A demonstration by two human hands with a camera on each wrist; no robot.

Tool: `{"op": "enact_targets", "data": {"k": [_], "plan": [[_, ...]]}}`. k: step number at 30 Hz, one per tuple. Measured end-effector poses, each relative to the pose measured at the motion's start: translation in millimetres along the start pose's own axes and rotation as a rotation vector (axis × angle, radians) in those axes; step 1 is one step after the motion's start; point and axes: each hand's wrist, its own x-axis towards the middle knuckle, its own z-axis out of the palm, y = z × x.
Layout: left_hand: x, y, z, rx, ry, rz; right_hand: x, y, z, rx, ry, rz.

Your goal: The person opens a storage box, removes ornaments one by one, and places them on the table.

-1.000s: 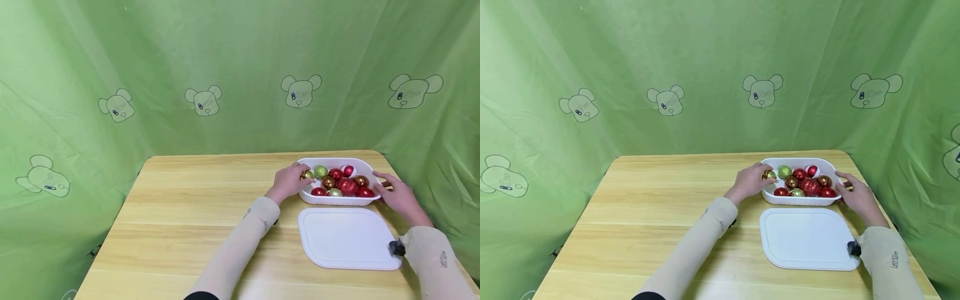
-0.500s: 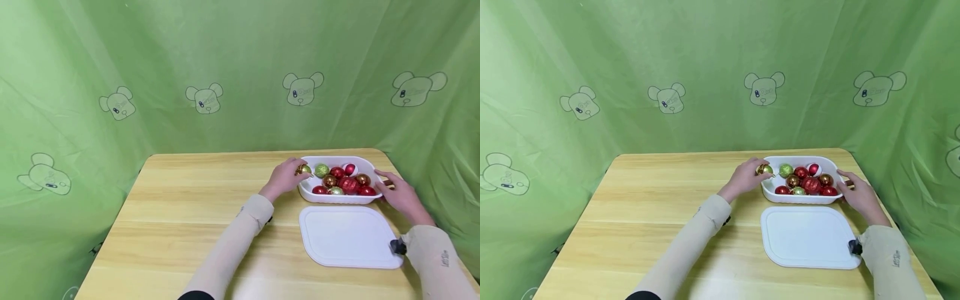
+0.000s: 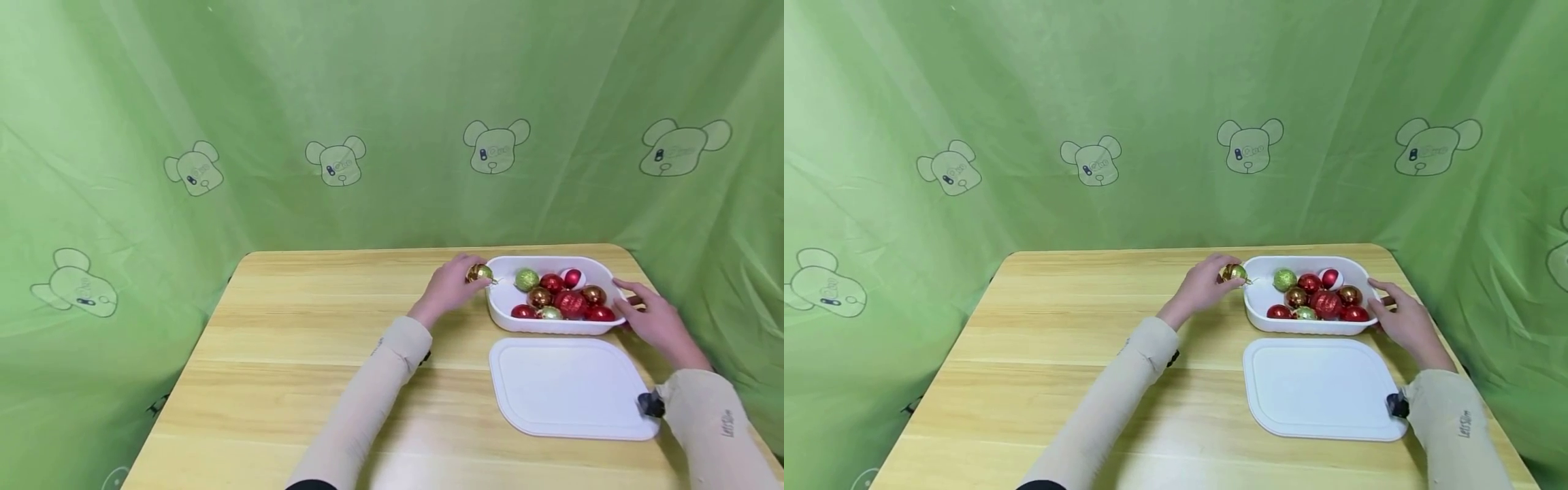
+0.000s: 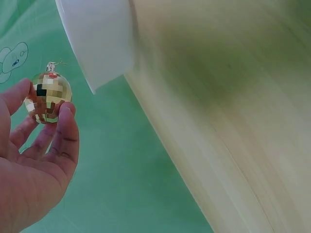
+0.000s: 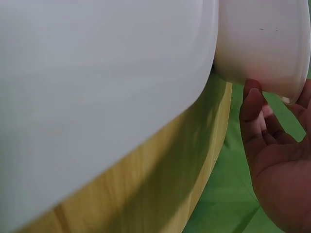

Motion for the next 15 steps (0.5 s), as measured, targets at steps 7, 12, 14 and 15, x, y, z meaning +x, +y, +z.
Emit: {"op": "enact_targets", "data": {"k": [7, 12, 14, 15], "plan": [[-4.0, -12.6, -5.2, -0.016, 0.008, -0.023, 1, 1, 0, -0.014, -0.005, -0.006], [-6.8, -22.4, -5.7, -0.036, 0.016, -0.036, 1, 2, 0, -0.023, -0.005, -0.004], [-7.5, -26.2, -5.2, -0.040, 0.017, -0.040, 1, 2, 0, -0.026, -0.004, -0.005], [-7.9, -27.9, -4.9, -0.042, 0.016, -0.045, 1, 2, 0, -0.027, -0.004, -0.006]]}}
